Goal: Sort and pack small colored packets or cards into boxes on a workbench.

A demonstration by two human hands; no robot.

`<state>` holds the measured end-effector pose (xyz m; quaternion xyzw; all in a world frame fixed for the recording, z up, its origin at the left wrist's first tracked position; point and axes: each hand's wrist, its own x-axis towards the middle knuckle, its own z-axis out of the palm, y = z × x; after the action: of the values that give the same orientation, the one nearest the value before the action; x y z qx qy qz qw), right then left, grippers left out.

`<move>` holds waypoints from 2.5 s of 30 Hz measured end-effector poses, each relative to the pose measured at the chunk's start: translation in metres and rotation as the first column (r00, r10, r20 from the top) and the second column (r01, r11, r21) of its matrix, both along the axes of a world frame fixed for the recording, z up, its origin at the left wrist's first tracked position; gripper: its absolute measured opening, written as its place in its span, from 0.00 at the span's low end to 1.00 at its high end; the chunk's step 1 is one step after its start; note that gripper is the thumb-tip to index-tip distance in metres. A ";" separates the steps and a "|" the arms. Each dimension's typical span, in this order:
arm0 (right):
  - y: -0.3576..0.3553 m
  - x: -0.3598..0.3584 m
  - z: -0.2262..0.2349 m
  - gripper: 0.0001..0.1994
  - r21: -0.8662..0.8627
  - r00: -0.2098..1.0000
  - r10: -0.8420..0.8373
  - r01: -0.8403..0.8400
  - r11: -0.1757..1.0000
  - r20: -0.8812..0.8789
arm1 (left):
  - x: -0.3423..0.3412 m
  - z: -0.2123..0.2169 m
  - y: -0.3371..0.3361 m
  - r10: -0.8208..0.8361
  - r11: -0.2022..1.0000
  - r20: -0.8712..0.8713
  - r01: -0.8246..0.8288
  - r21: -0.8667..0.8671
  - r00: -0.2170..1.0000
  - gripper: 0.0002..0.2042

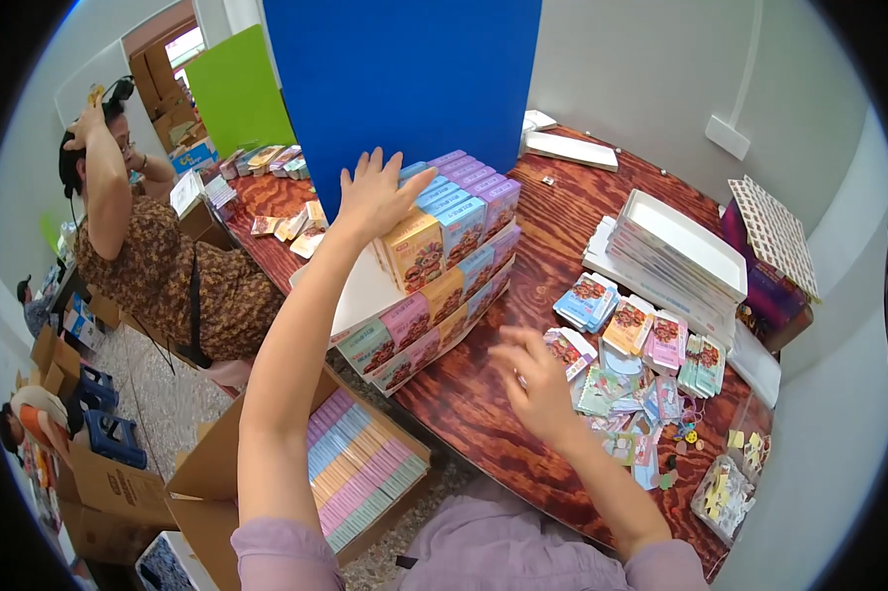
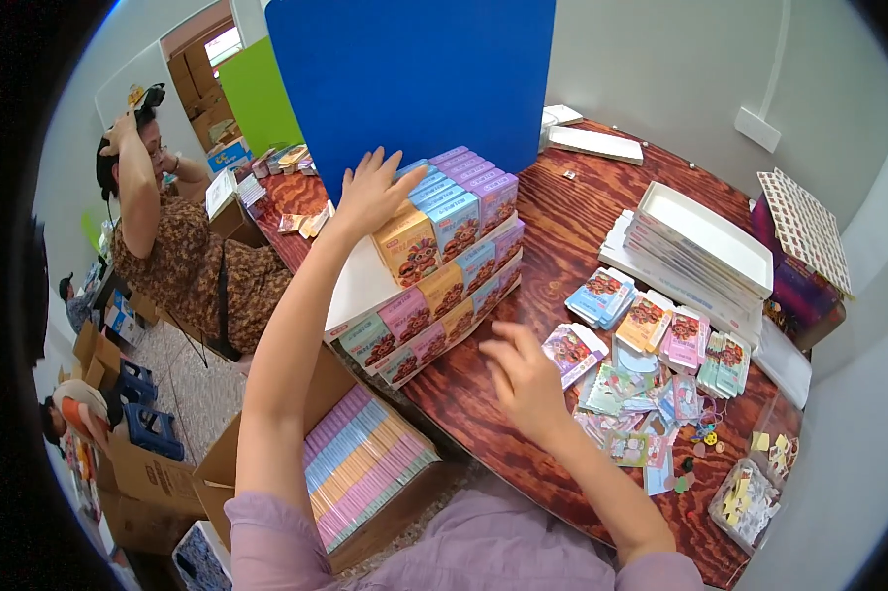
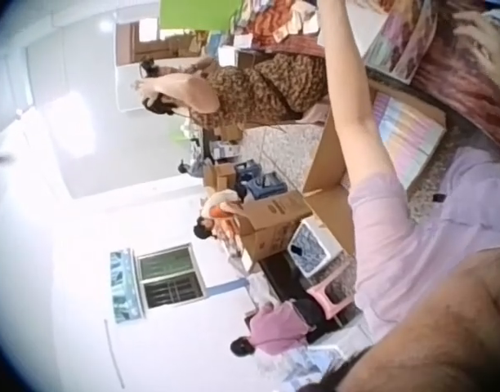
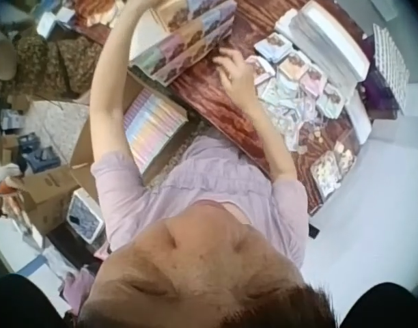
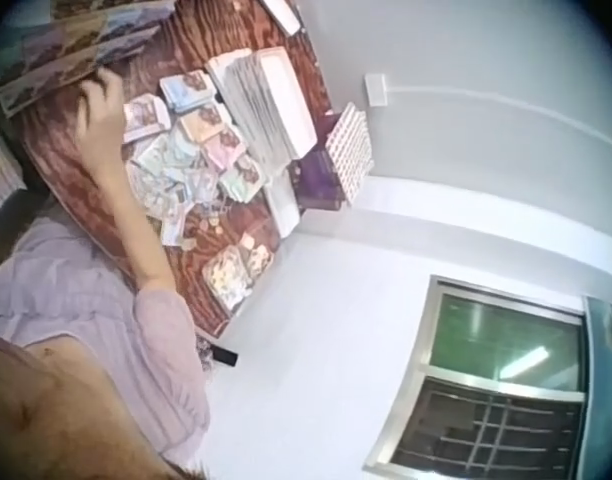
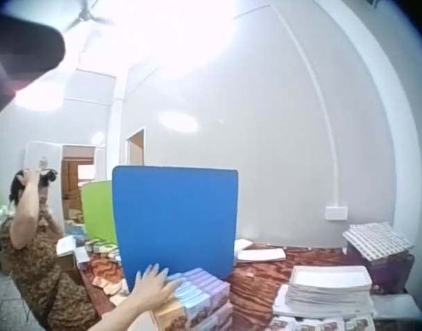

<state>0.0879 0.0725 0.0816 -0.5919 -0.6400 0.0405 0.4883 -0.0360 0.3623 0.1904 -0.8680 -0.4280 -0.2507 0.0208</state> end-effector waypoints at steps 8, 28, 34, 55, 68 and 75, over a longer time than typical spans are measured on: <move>-0.126 0.009 -0.050 0.10 -0.371 0.959 -0.180 0.089 0.924 -0.219 | 0.014 0.000 0.014 -0.061 0.989 -0.145 0.040 -0.143 0.988 0.44; -0.220 0.009 -0.109 0.09 -0.346 0.896 -0.382 0.293 0.891 -0.225 | -0.018 -0.052 -0.079 0.165 0.722 0.660 0.366 -0.587 0.733 0.46; -0.219 0.005 -0.135 0.06 -0.189 0.847 -0.442 0.401 0.896 -0.295 | -0.030 -0.048 -0.084 0.145 0.699 0.629 0.371 -0.611 0.764 0.51; -0.219 0.011 -0.135 0.05 -0.242 0.834 -0.450 0.387 0.889 -0.319 | 0.161 -0.158 -0.275 -0.629 0.618 0.439 0.755 -0.218 0.642 0.26; -0.220 0.010 -0.136 0.07 -0.330 0.724 -0.533 0.422 0.844 -0.438 | 0.317 -0.219 -0.277 -0.637 0.663 0.309 0.706 -0.247 0.706 0.35; -0.223 0.008 -0.136 0.07 -0.324 0.702 -0.539 0.432 0.842 -0.466 | 0.368 -0.213 -0.306 -0.581 0.744 0.090 0.573 -0.344 0.809 0.49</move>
<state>0.0957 -0.1510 -0.0547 -0.7474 -0.2893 0.1355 0.5826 0.3320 0.0567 -0.0228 -0.9494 -0.1766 -0.1534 -0.2097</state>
